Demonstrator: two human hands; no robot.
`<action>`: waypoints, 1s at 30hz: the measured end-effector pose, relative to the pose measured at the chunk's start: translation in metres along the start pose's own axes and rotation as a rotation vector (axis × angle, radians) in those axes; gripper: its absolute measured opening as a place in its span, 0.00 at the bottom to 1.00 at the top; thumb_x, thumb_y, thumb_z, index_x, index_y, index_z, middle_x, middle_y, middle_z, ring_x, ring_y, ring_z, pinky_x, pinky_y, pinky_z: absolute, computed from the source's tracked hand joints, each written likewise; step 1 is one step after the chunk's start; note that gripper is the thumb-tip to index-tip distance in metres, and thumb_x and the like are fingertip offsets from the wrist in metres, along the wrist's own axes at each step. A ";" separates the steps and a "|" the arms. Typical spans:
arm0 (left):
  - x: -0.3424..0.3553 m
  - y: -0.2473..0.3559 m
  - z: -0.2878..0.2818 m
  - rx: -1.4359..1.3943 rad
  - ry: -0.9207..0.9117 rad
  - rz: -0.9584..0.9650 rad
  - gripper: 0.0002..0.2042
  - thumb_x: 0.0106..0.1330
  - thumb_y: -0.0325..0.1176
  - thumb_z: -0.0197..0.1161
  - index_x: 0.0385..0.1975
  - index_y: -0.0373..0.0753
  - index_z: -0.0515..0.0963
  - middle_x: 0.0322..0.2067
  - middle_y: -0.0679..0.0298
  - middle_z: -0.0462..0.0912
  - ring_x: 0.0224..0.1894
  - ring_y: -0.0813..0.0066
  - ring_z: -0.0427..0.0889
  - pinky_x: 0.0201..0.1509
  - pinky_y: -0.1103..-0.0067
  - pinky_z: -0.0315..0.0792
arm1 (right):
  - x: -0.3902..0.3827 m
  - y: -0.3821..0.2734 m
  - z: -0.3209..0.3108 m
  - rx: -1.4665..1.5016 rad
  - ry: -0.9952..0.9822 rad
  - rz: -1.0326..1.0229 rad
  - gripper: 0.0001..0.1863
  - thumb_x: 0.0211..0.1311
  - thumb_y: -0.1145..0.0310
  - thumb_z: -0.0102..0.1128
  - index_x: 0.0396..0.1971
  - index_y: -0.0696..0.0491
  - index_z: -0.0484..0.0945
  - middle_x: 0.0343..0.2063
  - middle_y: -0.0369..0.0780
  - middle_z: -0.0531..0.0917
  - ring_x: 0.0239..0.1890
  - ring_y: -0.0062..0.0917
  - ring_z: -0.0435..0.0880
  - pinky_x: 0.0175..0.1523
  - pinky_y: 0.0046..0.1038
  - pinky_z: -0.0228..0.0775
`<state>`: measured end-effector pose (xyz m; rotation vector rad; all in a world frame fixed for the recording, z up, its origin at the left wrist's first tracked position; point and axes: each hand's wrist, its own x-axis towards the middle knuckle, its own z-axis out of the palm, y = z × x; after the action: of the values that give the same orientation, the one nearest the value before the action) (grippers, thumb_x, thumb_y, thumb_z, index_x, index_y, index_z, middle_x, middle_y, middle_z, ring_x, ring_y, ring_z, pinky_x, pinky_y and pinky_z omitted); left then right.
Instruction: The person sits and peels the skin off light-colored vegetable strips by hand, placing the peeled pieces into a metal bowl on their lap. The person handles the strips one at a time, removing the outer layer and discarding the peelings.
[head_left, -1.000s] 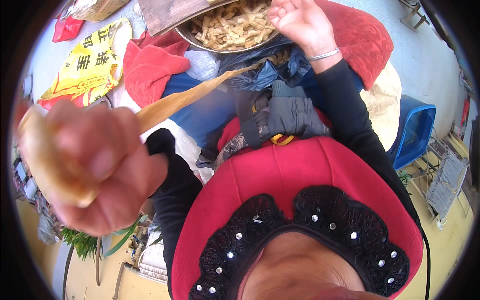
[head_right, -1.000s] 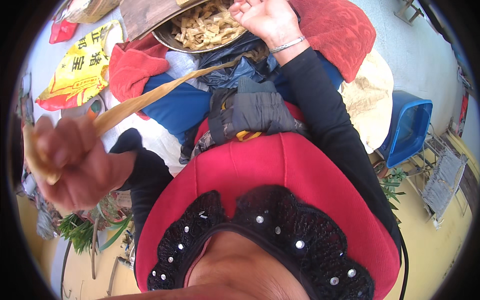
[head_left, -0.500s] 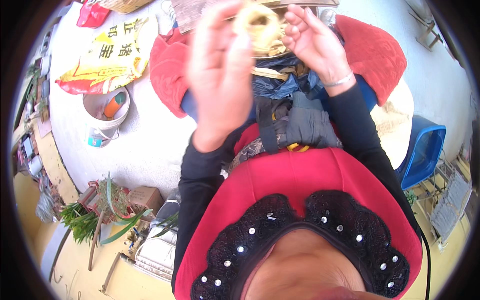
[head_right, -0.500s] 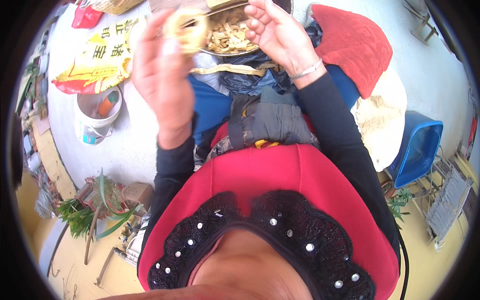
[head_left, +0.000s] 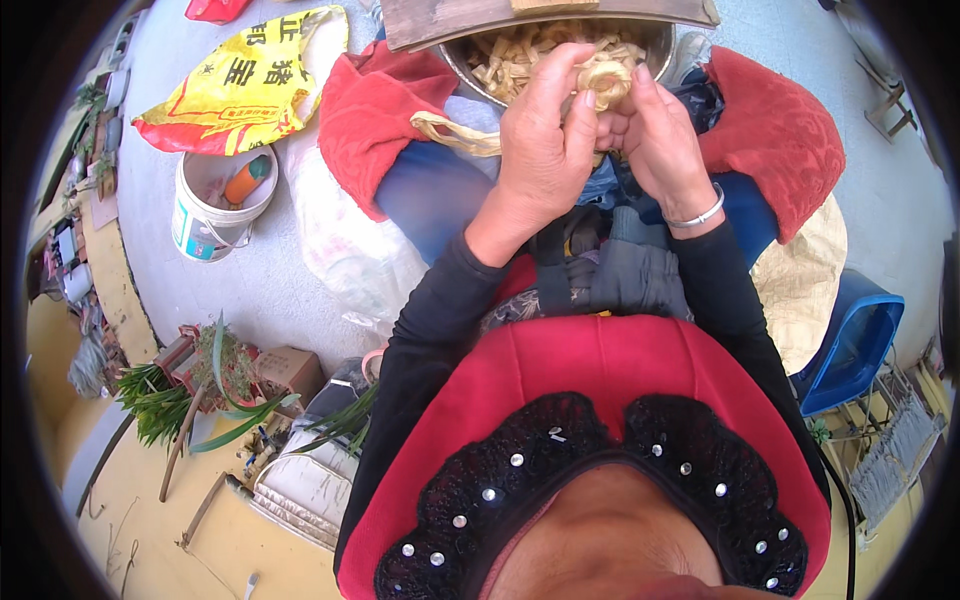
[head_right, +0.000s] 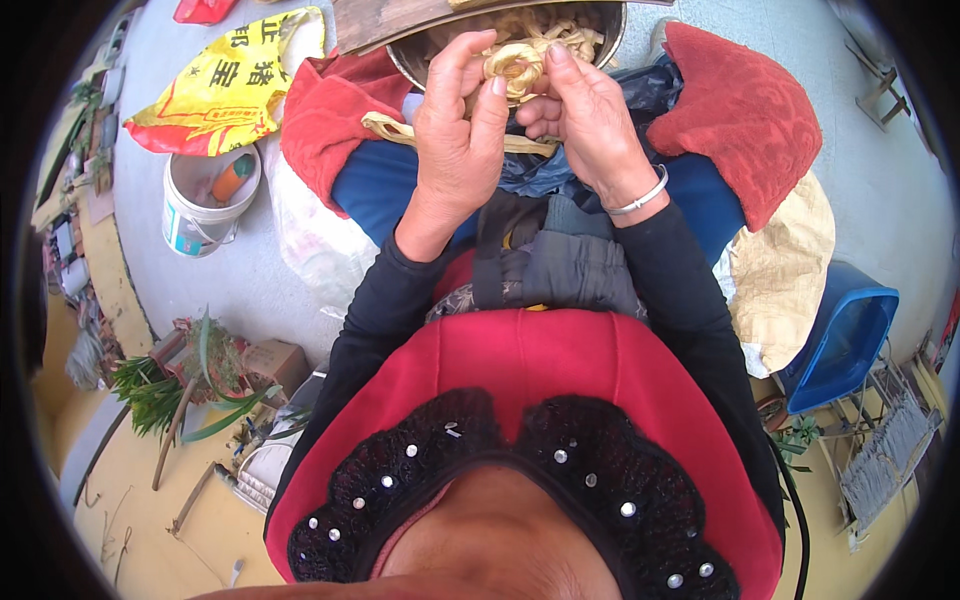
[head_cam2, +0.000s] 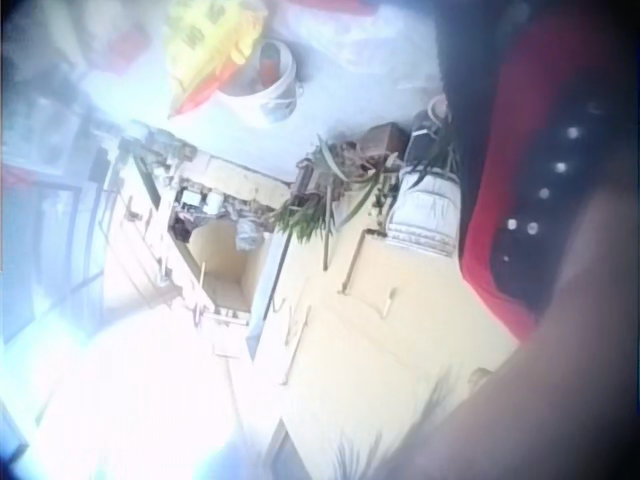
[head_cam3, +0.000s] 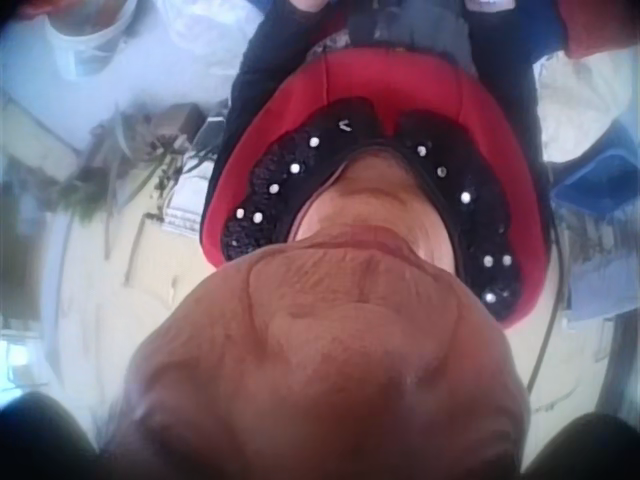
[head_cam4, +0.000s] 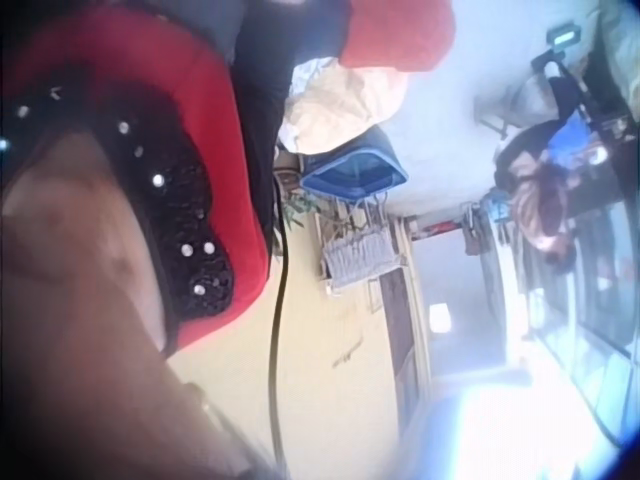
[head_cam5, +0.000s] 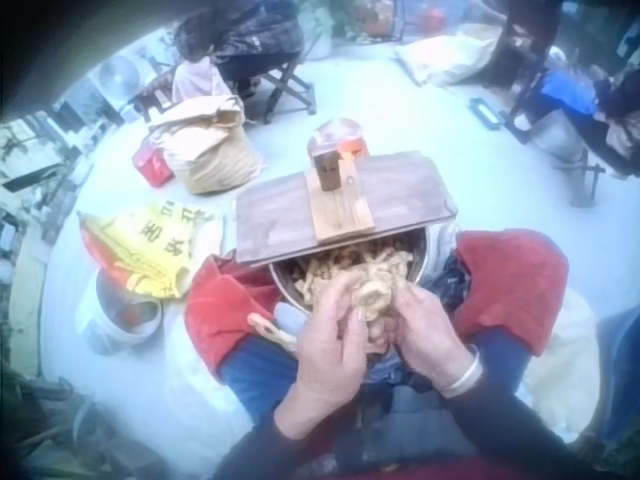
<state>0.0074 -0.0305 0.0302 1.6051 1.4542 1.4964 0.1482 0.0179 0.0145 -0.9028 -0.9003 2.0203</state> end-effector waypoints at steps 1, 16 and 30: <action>-0.001 -0.001 0.003 0.067 -0.007 0.045 0.19 0.64 0.20 0.55 0.56 0.33 0.67 0.40 0.56 0.82 0.40 0.71 0.82 0.46 0.80 0.74 | -0.001 0.003 0.006 0.134 0.003 0.047 0.25 0.74 0.48 0.41 0.50 0.56 0.73 0.37 0.37 0.82 0.34 0.18 0.82 0.38 0.22 0.77; 0.016 0.006 -0.022 0.317 -0.109 0.247 0.18 0.61 0.37 0.65 0.49 0.37 0.76 0.33 0.58 0.82 0.34 0.62 0.82 0.37 0.72 0.74 | -0.002 0.033 -0.025 0.396 -0.325 0.207 0.32 0.72 0.40 0.33 0.60 0.52 0.67 0.53 0.42 0.78 0.56 0.30 0.76 0.57 0.39 0.73; 0.029 -0.016 -0.044 0.643 -0.023 -0.033 0.07 0.66 0.34 0.58 0.38 0.42 0.80 0.26 0.51 0.81 0.28 0.52 0.82 0.31 0.66 0.74 | -0.021 0.021 -0.032 -0.388 -0.130 0.009 0.17 0.71 0.59 0.52 0.41 0.59 0.79 0.20 0.30 0.73 0.23 0.12 0.67 0.32 0.17 0.59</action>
<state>-0.0435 -0.0121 0.0391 1.9190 2.0721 1.0315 0.1777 -0.0005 -0.0125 -0.9878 -1.3962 1.9633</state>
